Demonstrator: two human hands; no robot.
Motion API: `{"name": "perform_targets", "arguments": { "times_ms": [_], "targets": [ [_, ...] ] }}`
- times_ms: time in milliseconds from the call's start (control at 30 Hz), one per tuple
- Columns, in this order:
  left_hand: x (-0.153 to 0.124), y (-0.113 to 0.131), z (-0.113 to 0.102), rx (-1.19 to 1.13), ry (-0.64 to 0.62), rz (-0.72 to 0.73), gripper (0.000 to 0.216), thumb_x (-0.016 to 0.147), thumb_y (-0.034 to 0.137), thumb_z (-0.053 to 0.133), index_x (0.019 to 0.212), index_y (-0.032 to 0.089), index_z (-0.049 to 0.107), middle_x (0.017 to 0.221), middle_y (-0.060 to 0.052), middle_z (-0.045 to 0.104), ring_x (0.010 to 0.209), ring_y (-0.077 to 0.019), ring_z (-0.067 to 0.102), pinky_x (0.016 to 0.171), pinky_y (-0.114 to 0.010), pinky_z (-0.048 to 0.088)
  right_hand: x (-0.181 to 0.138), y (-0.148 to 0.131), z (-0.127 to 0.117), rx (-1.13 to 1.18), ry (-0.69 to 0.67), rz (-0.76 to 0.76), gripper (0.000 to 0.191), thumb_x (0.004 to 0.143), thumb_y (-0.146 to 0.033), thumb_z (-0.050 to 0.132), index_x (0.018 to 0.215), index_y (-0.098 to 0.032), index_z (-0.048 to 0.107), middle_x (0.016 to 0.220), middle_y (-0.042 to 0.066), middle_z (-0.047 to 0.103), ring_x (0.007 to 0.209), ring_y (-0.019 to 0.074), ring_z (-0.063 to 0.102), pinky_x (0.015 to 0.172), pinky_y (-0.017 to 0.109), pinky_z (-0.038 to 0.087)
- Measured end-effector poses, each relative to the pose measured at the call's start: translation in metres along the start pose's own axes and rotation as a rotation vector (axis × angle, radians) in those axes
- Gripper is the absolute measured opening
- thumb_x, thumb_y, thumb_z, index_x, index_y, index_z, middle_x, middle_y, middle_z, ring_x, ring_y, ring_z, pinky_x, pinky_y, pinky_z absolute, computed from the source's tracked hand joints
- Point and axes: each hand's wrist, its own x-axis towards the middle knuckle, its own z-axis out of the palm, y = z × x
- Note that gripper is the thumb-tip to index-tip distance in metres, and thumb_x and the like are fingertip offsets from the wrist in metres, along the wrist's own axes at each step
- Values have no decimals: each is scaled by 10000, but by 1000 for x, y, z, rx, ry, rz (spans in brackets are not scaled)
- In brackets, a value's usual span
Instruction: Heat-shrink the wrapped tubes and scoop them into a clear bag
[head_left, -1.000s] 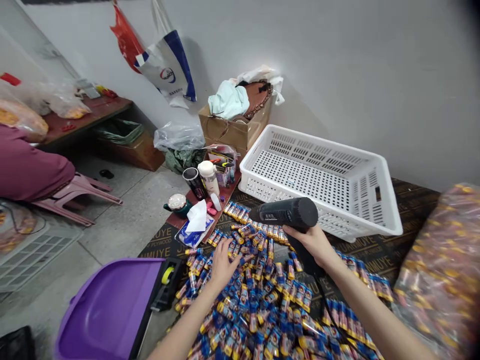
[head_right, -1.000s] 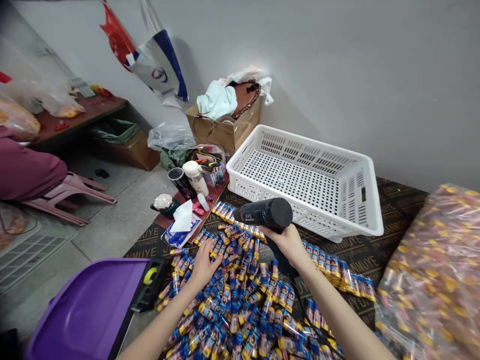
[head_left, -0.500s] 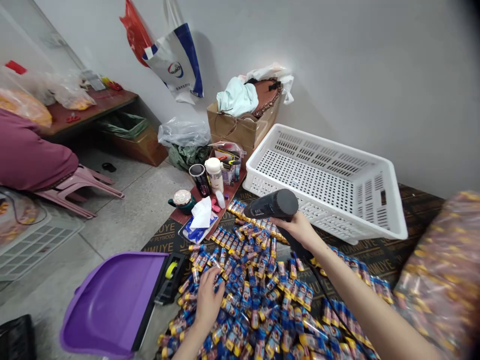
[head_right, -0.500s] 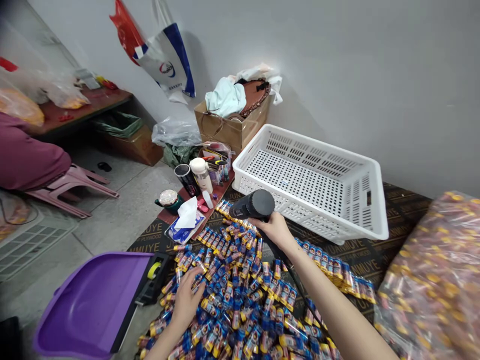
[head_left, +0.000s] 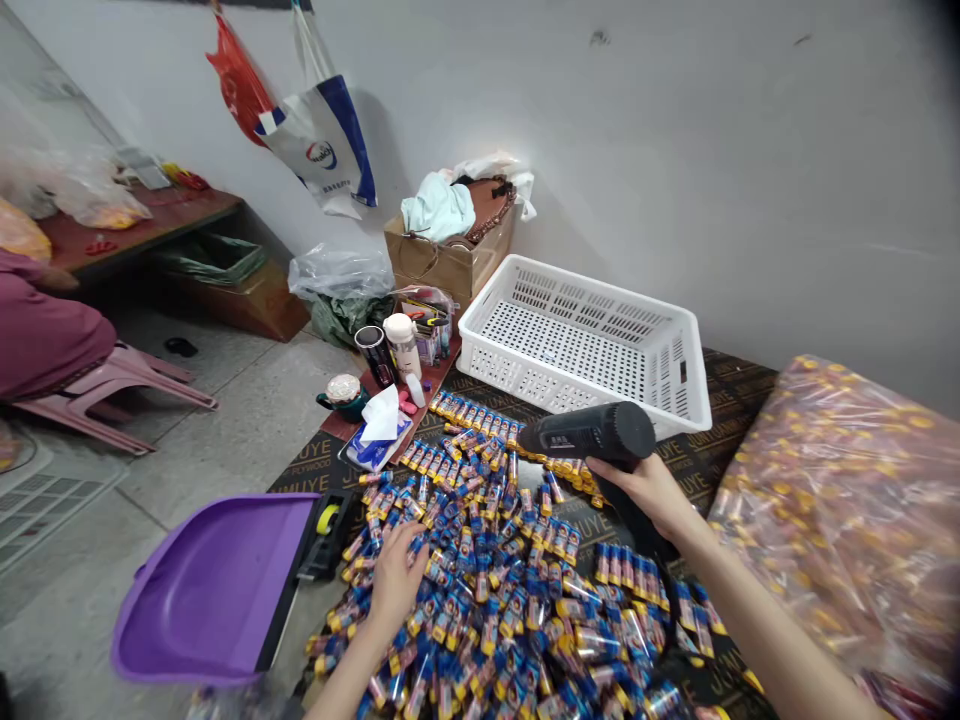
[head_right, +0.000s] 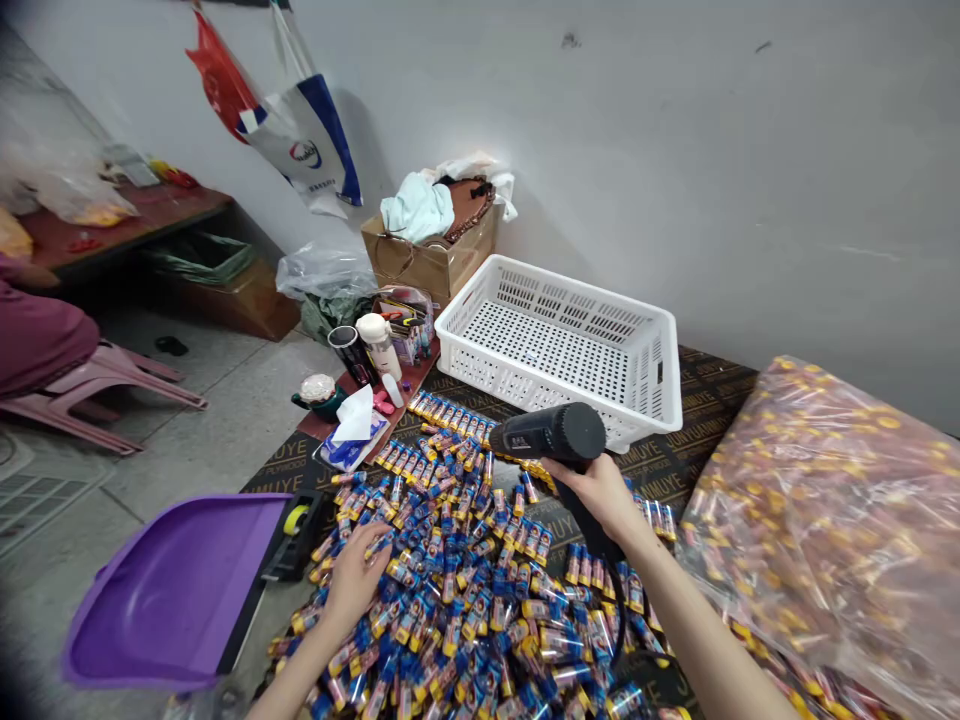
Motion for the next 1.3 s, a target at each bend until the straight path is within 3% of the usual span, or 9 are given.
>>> {"name": "perform_targets", "arguments": {
  "times_ms": [100,267,433,533,667,967,1133,1300],
  "targets": [
    [-25,8,-4,-5,0,-1,237,790,313,475,928,195,627,1046,-100,630,1037,-242,570,933,-431,446,-6,-5,27,15,-99,-73,358,659,-417,699,914,-167,679,922,70,704,935,286,619,874,426,466],
    [-71,3,-8,25,15,-24,231,784,319,485,905,201,643,1032,-106,640,1010,-244,588,896,-417,475,-13,-12,67,-4,-101,-249,370,653,-405,690,926,-156,685,963,77,699,929,281,612,865,434,457],
    [-110,-10,-6,45,37,-7,252,779,375,496,881,207,654,994,-100,661,969,-245,611,864,-407,495,-39,-9,59,64,-199,-306,362,656,-391,692,937,-164,677,990,62,692,941,244,609,871,388,455],
    [-125,-6,-2,56,49,3,276,754,412,508,872,210,656,956,-92,675,930,-256,626,837,-415,509,-56,1,30,65,-181,-288,355,649,-388,698,913,-151,678,940,63,699,898,237,620,853,377,463],
    [-138,16,12,61,17,7,317,732,457,505,856,208,658,934,-92,683,902,-267,635,808,-417,522,-69,18,-34,61,-29,-176,372,626,-419,708,863,-133,682,830,70,704,820,245,629,772,375,494],
    [-152,87,82,55,-148,106,259,763,393,490,852,211,652,922,-78,674,894,-236,624,817,-379,503,-91,74,-193,153,200,-51,450,568,-421,753,891,-121,668,903,93,703,802,231,631,723,349,510],
    [-107,133,117,150,-252,149,206,763,294,487,857,199,643,926,-62,675,900,-216,616,841,-358,476,-120,109,-258,194,259,70,456,563,-399,780,910,-133,651,765,56,696,593,181,608,560,315,510],
    [-26,210,182,392,-381,269,206,778,155,477,896,191,642,979,-59,672,949,-189,594,876,-314,438,-124,128,-272,401,305,122,409,537,-380,808,824,-145,634,651,23,668,497,167,588,488,305,511]
  ]
}}
